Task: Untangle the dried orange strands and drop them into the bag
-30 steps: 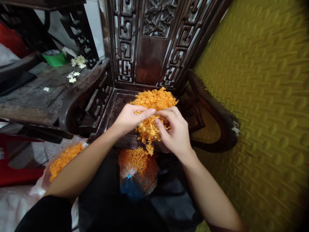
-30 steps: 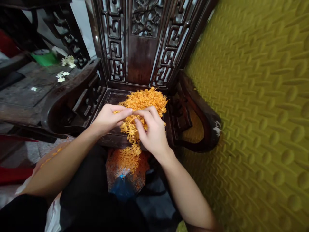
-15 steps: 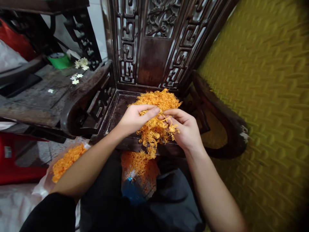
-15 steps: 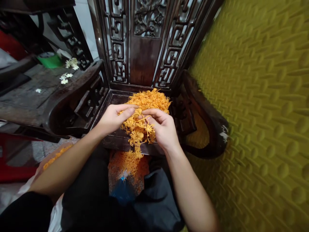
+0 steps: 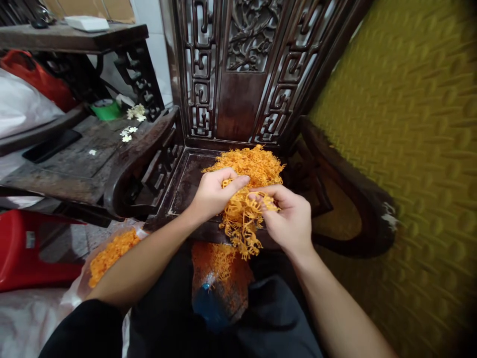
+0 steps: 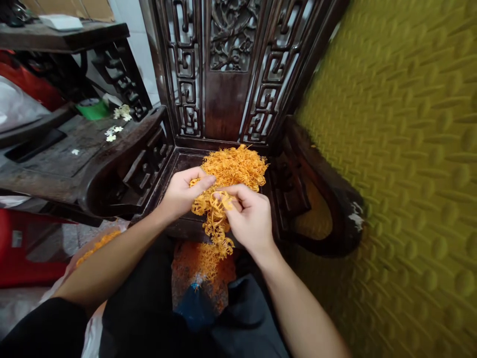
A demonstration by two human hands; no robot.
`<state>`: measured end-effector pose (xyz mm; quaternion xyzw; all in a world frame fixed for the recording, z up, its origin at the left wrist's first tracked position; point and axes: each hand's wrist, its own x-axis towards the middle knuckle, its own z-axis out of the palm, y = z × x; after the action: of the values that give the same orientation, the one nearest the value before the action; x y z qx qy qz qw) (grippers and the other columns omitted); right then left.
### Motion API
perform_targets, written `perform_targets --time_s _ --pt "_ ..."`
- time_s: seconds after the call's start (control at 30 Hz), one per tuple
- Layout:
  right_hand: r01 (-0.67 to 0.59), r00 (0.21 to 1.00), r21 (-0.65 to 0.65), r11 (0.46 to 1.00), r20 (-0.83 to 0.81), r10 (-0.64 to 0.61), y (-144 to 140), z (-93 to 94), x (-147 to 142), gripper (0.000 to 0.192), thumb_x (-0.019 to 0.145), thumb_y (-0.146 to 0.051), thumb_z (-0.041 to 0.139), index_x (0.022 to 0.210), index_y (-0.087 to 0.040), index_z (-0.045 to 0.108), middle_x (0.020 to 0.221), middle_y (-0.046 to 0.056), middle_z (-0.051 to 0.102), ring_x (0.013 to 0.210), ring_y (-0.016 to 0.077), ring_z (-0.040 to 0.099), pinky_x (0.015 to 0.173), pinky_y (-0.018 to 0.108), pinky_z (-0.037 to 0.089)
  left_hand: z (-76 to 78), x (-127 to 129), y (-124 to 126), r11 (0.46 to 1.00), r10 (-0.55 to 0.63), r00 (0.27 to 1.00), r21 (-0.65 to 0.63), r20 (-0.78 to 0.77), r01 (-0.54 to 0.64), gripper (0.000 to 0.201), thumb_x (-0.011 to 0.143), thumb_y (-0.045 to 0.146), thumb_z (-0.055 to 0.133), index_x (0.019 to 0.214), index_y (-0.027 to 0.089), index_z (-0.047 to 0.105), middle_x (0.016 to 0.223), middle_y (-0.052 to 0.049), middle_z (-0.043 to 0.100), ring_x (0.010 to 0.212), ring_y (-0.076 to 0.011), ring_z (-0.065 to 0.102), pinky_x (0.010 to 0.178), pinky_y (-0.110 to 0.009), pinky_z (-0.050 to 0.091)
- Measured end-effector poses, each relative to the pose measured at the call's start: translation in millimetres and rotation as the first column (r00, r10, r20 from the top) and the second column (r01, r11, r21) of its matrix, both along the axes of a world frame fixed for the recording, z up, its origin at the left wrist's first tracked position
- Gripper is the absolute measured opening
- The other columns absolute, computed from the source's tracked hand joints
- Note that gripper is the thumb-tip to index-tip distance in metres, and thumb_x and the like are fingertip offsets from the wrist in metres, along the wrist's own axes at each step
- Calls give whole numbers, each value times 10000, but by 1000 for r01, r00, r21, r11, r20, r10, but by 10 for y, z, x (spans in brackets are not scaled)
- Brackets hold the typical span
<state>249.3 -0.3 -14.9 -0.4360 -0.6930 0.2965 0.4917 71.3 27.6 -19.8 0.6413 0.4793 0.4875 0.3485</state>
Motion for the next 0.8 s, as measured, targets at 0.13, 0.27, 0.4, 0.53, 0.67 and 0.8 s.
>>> perform_targets --time_s 0.13,0.27,0.4,0.53,0.67,0.8 --pt "24 987 223 974 -162 12 -230 28 -28 83 867 -245 738 792 -236 705 508 -56 348 480 108 347 509 288 294 -106 -169 261 938 347 919 -53 189 -344 465 898 608 617 680 208 525 566 35 497 512 -87 410 503 -258 343" --pt "111 945 48 993 -314 -91 -165 22 -17 198 854 -314 761 750 -229 615 572 -40 385 522 110 348 500 275 286 -146 -335 382 930 367 863 -154 348 -334 387 911 564 592 808 191 611 701 -9 649 435 -52 402 437 -252 303" --pt "-153 822 -335 930 -565 -69 94 -2 -40 379 804 -389 774 721 -227 442 582 -75 321 489 73 234 435 223 180 -96 -265 183 969 224 922 -177 316 -174 347 851 395 673 1093 148 705 980 -95 769 431 -31 403 416 -238 309" --pt "-271 766 -450 851 -636 -92 156 -7 -84 394 751 -383 801 763 -230 439 566 -102 271 483 63 191 419 202 138 -58 -197 40 987 99 964 -149 245 -63 438 901 447 645 1234 172 717 900 -65 750 430 -41 408 405 -236 297" --pt "-282 824 -472 836 -566 -42 106 -36 -122 390 767 -399 787 728 -219 443 554 -97 300 480 61 212 428 217 154 35 -177 -67 995 8 999 103 -53 -2 495 934 584 600 1172 182 764 829 -57 743 619 -130 612 563 -271 486" --pt "-179 906 -423 888 -423 -19 107 -78 -152 362 784 -387 780 690 -198 485 556 -76 384 500 63 278 467 235 199 156 -151 -219 850 214 909 526 -357 7 659 891 677 598 1283 159 704 976 -92 748 833 -172 683 777 -289 549"
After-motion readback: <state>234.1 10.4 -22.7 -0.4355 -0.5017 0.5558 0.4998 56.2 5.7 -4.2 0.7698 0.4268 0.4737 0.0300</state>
